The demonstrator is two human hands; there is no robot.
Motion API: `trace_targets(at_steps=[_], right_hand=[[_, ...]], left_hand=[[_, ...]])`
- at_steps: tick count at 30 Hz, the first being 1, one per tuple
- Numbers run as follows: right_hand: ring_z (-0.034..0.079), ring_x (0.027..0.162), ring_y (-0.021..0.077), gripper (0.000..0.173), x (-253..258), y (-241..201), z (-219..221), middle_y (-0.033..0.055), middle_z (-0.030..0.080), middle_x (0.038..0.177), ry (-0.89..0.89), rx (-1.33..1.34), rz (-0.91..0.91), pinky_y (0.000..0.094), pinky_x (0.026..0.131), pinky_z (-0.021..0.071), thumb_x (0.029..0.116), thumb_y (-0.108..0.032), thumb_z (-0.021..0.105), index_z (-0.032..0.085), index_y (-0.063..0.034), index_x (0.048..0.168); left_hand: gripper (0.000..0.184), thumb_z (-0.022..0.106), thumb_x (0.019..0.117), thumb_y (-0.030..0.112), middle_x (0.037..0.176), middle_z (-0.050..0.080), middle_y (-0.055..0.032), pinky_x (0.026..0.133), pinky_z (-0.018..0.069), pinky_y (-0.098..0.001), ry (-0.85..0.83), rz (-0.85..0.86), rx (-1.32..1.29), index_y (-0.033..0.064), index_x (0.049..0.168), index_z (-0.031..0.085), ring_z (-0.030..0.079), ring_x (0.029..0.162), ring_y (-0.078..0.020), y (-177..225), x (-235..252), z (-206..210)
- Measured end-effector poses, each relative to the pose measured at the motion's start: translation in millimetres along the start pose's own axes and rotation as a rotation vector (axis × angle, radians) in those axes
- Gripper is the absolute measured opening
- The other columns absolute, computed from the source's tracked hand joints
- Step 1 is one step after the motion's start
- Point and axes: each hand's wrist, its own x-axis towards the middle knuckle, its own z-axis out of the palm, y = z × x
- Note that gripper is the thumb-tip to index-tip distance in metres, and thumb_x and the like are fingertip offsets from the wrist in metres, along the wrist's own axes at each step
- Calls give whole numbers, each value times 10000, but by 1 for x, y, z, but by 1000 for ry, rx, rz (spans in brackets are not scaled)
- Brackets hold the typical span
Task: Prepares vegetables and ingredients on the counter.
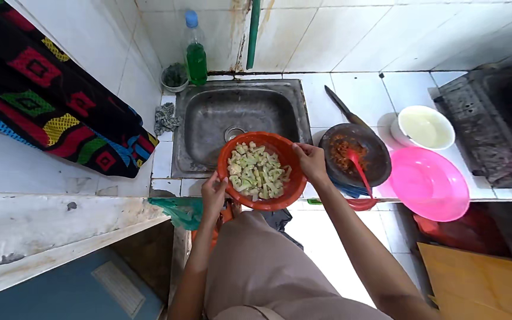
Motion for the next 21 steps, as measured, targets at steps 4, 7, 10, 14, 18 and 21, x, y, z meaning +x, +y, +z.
trace_targets(at_steps=[4,7,10,14,18,21], right_hand=[[563,711,82,240,6,-7,-3,119,672,839,-9,-37,8,283,726,482,1073,-112,551,706,67,1113],[587,750,132,245,10,-10,-5,156,686,884,-24,-62,4,332,766,496,1074,-107,545,705,73,1124],[587,754,130,245,14,-12,-5,155,683,884,-31,-73,13,332,766,494,1075,-116,550,709,66,1118],[577,744,123,243,18,-17,-6,148,682,873,-42,-78,16,323,760,489,1075,-113,549,710,65,1112],[569,731,111,238,21,-18,-7,138,677,855,-49,-87,8,313,747,483,1073,-110,552,713,64,1090],[582,746,117,241,23,-17,-6,147,685,873,-57,-82,14,322,759,489,1074,-110,548,710,67,1098]], left_hand=[[407,565,1019,12,1122,624,-218,697,590,-321,6,-11,-33,-115,1401,499,672,824,-179,4,1,4],[413,566,1019,15,1164,618,-233,731,579,-331,9,-15,-30,-113,1406,500,664,880,-198,6,3,6],[406,564,1021,13,1160,613,-231,706,588,-327,11,-29,-46,-115,1401,501,672,852,-196,8,4,7],[401,558,1025,11,1151,611,-232,708,585,-332,12,-47,-49,-118,1400,499,667,854,-205,9,5,9],[395,564,1021,4,1139,620,-227,689,581,-316,19,-53,-54,-120,1391,505,667,826,-187,10,6,12],[400,561,1023,4,1132,623,-223,679,574,-303,18,-64,-50,-121,1397,498,661,807,-173,13,6,13]])
